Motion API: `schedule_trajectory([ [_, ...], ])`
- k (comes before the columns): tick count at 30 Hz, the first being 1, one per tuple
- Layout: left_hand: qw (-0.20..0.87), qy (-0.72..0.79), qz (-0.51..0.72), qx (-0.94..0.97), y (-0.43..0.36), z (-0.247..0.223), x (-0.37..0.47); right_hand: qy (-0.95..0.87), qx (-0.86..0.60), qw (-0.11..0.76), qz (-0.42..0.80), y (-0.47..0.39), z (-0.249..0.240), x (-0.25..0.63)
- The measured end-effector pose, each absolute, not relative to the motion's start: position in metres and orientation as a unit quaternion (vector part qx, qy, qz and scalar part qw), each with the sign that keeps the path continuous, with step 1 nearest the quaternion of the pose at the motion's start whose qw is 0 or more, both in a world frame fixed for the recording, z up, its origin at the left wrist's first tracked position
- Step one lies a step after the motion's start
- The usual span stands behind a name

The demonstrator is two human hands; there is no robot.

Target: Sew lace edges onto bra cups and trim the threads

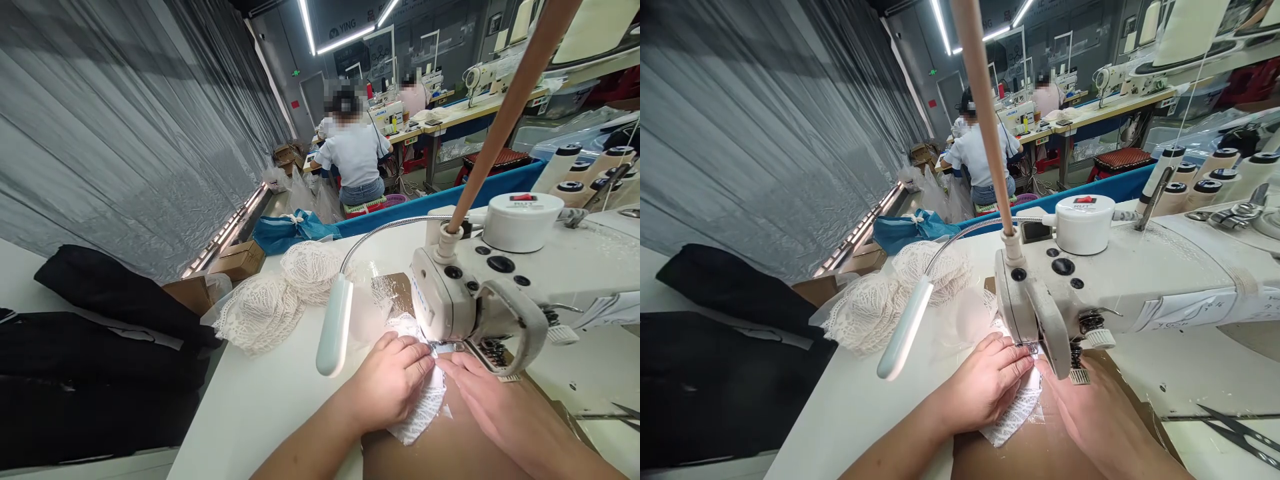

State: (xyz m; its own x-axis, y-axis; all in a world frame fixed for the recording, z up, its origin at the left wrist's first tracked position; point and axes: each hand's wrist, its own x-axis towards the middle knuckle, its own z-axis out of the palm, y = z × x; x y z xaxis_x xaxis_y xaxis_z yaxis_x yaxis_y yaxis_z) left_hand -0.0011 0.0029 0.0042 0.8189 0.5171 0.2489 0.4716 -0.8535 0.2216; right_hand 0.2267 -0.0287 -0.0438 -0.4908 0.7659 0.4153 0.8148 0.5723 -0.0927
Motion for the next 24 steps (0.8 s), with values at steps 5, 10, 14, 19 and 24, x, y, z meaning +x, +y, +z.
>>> schedule_trajectory([
  [5,0.073,0.283,0.148,0.945,0.005,0.006,0.000,-0.858,-0.467,0.209,-0.044,-0.031,-0.051,0.229],
  [10,0.069,0.297,0.149,0.941,0.008,0.005,-0.002,-0.863,-0.472,0.174,-0.047,-0.031,-0.056,0.230],
  [14,0.079,0.314,0.141,0.936,0.009,0.004,-0.004,-0.868,-0.450,0.172,-0.121,-0.029,-0.052,0.226],
  [19,0.082,0.341,0.124,0.928,0.009,0.004,-0.004,-0.855,-0.472,0.199,-0.085,-0.030,-0.045,0.221],
  [24,0.059,0.332,0.115,0.934,0.006,0.008,-0.007,-0.850,-0.478,0.218,-0.040,-0.031,-0.047,0.227],
])
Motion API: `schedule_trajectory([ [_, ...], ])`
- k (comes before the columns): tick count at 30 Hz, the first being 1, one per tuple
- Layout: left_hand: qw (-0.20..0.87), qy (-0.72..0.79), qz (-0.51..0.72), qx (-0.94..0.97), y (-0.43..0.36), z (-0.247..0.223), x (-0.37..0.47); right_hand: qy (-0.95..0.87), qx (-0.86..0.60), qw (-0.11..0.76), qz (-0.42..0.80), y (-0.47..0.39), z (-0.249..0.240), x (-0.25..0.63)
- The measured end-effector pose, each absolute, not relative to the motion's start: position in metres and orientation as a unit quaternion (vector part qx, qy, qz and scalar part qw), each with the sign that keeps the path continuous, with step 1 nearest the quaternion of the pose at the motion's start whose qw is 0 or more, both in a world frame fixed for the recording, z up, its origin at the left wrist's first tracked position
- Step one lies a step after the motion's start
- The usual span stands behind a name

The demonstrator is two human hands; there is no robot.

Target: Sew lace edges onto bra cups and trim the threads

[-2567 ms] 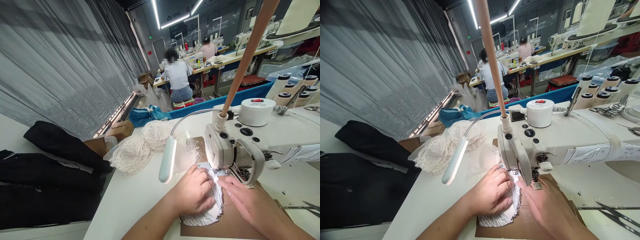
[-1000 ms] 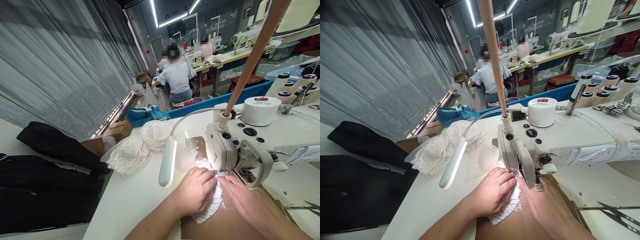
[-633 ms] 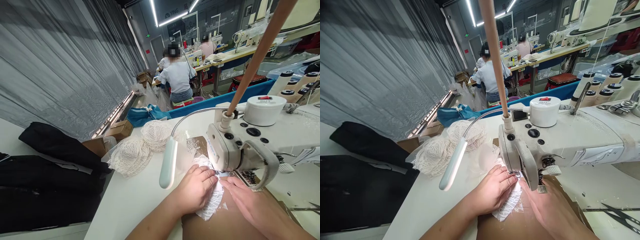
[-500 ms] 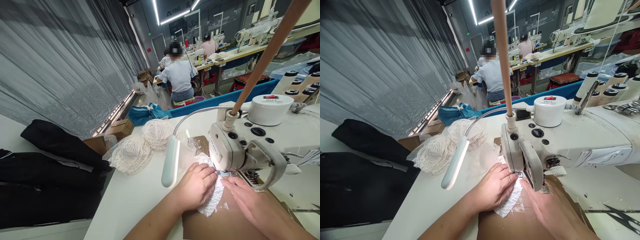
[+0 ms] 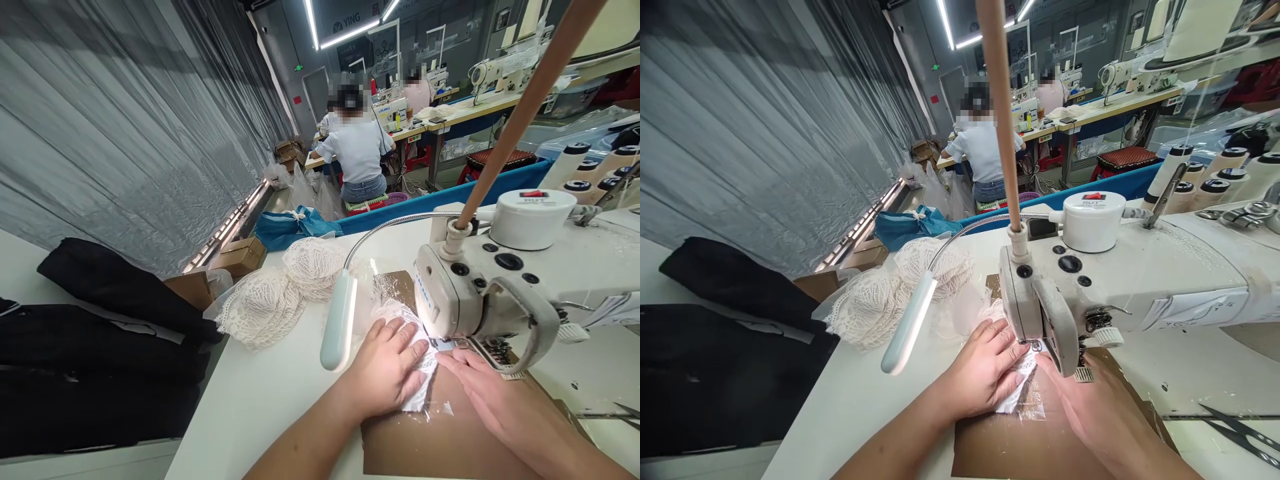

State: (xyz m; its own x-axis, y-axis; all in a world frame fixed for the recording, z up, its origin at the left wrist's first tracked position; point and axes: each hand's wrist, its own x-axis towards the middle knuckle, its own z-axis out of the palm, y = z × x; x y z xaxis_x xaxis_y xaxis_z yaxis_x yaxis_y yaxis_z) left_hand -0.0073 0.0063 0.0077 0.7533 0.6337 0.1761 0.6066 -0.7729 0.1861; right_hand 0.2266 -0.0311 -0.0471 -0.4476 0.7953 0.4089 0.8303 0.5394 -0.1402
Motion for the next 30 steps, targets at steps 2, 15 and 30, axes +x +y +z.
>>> schedule_trajectory([
  [2,0.064,0.310,0.117,0.941,0.005,0.010,-0.009,-0.855,-0.470,0.219,-0.026,-0.032,-0.048,0.229],
  [15,0.103,0.280,0.139,0.944,0.001,0.012,-0.012,-0.847,-0.481,0.222,-0.037,-0.033,-0.041,0.228],
  [30,0.098,0.260,0.141,0.950,0.008,0.006,-0.011,-0.849,-0.473,0.234,-0.015,-0.033,-0.032,0.223],
])
